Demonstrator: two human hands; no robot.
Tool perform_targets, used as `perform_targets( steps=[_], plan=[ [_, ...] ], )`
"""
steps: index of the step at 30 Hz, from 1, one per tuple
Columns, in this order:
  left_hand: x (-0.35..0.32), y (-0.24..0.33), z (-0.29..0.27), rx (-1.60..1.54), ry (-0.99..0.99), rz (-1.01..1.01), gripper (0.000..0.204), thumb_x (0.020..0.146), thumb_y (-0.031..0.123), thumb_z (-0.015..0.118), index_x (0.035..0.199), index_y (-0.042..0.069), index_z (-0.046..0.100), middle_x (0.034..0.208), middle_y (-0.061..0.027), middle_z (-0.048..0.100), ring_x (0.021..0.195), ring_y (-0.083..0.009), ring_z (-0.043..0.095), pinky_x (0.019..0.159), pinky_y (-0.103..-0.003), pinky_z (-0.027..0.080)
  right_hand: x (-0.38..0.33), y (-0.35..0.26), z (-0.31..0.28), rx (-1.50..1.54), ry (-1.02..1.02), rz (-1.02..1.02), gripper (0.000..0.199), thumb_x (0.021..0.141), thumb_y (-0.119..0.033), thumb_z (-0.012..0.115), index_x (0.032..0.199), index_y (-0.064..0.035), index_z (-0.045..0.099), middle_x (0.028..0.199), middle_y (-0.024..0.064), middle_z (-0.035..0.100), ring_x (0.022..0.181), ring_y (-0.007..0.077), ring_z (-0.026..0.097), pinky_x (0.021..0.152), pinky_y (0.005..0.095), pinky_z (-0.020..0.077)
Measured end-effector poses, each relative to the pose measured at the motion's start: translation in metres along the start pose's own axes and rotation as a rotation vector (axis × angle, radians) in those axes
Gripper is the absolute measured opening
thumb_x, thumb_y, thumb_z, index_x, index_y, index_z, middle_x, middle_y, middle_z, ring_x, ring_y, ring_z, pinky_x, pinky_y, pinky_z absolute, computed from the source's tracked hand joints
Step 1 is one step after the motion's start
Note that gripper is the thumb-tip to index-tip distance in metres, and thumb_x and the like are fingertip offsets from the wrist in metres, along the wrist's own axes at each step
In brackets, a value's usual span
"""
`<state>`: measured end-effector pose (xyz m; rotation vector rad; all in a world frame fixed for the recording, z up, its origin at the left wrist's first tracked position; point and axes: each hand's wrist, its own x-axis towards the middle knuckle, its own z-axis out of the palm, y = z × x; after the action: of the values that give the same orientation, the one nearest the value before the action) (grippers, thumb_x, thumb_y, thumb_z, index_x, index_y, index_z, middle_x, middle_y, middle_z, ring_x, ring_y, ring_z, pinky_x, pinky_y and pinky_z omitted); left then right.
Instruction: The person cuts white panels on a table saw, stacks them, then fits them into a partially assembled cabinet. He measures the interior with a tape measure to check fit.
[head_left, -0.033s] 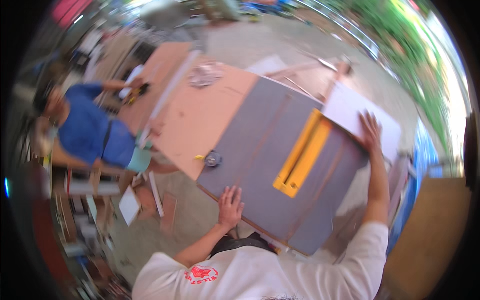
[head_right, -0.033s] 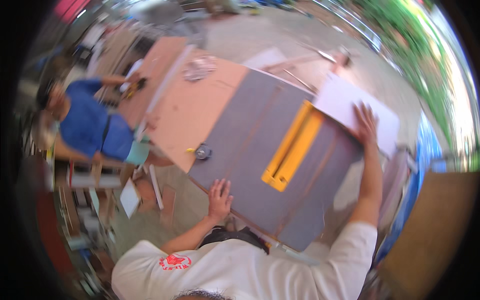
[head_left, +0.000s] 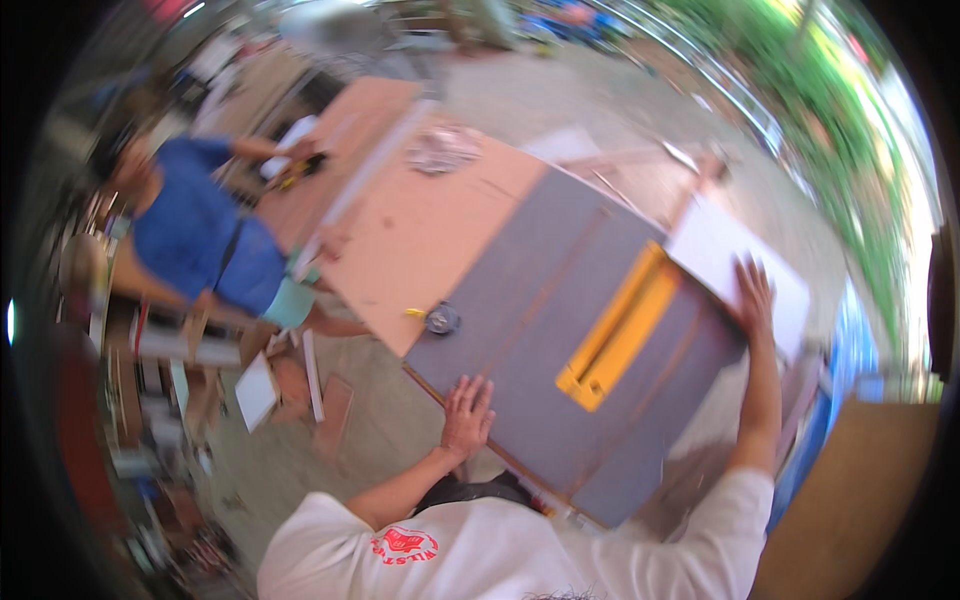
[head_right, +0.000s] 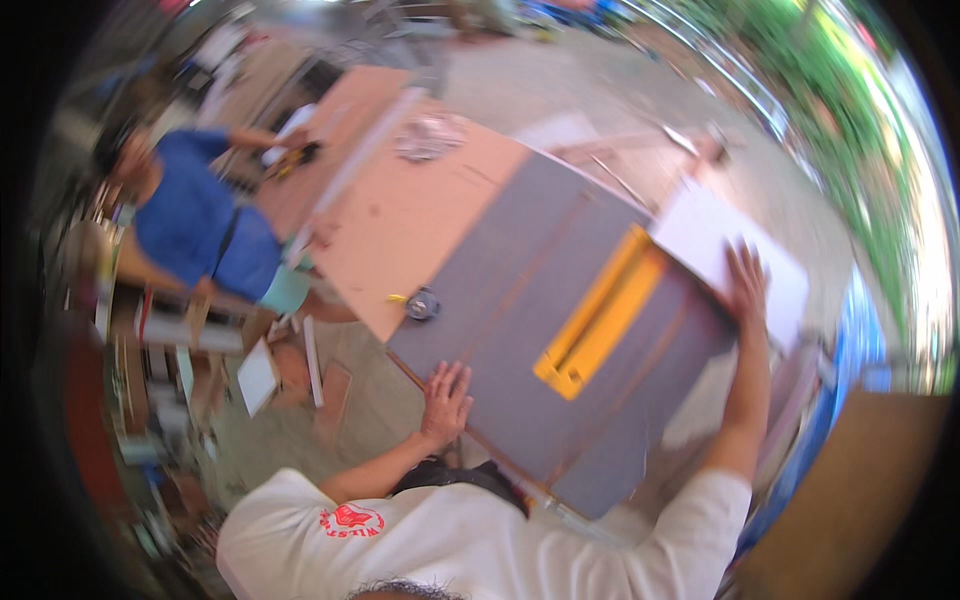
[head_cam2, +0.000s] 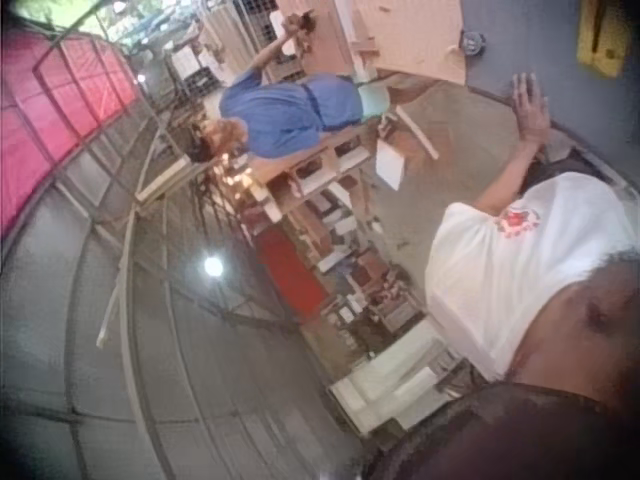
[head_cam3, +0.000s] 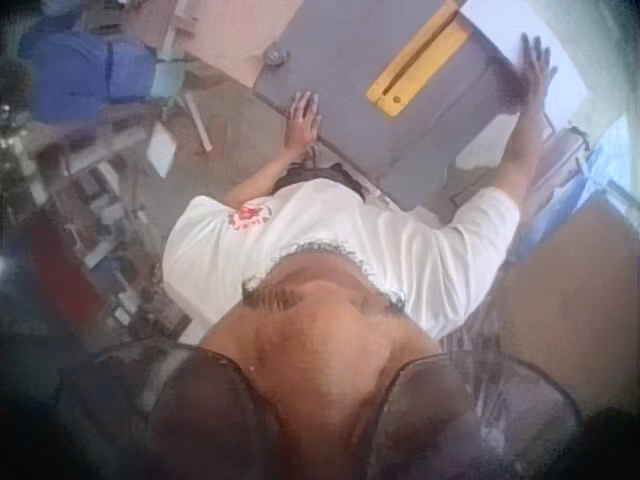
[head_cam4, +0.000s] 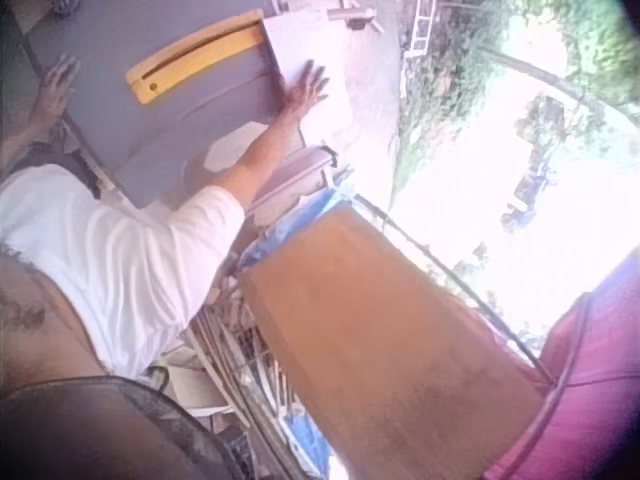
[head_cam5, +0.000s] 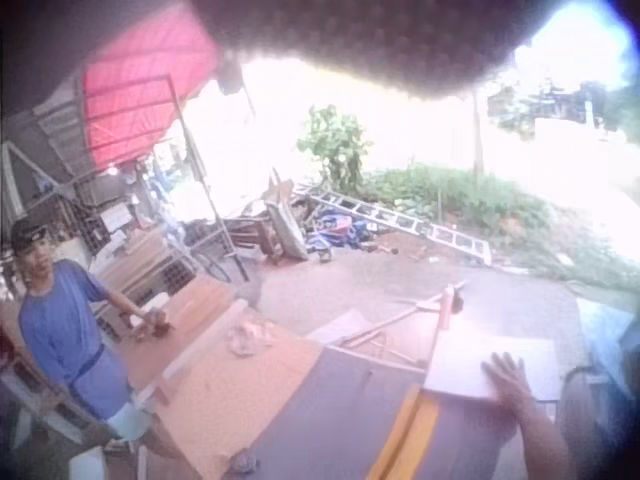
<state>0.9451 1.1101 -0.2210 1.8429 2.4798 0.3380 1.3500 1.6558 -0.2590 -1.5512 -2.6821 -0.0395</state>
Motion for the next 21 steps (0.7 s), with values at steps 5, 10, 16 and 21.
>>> perform_targets(
  steps=[5,10,16,21],
  plan=[
    [-0.006,-0.013,-0.006,-0.305,0.176,-0.152,0.059,0.094,0.018,0.073,0.149,0.008,0.052,0.144,-0.0193,0.05,0.135,-0.0414,0.045,0.116,-0.052,0.037,0.008,0.045,0.023,0.077,-0.099,-0.075,0.101,0.085,-0.062,0.077,0.167,-0.0237,0.032,0.171,0.0158,0.031,0.157,0.0443,0.028,0.121,0.07,0.0257],
    [-0.124,-0.087,0.105,-0.548,0.381,-1.17,0.049,0.097,0.032,0.071,0.138,0.008,0.058,0.142,-0.0181,0.054,0.125,-0.0391,0.055,0.106,-0.049,0.045,0.003,-0.011,-0.034,0.174,-0.119,-0.119,0.089,0.086,-0.049,0.08,0.156,-0.0051,0.047,0.157,0.0272,0.047,0.144,0.0474,0.046,0.118,0.0562,0.0383],
    [-0.067,-0.18,0.207,-1.679,0.102,-1.585,0.085,0.101,0.075,0.043,0.154,0.009,0.044,0.164,-0.012,0.041,0.143,-0.0352,0.046,0.113,-0.055,0.039,0.014,-0.014,-0.042,0.16,0.044,-0.118,0.034,0.09,-0.015,0.07,0.12,0.0019,0.066,0.109,0.0298,0.072,0.101,0.0499,0.069,0.088,0.0575,0.0539],
    [-0.002,-0.192,0.242,-2.026,0.174,-1.298,0.091,0.098,0.079,0.043,0.158,0.011,0.039,0.167,-0.0118,0.037,0.148,-0.0354,0.04,0.116,-0.057,0.035,0.008,-0.028,-0.076,0.01,0.114,-0.056,0.018,0.092,-0.009,0.062,0.106,0.0021,0.066,0.093,0.0283,0.072,0.088,0.0513,0.069,0.077,0.0599,0.0529]
  ],
)
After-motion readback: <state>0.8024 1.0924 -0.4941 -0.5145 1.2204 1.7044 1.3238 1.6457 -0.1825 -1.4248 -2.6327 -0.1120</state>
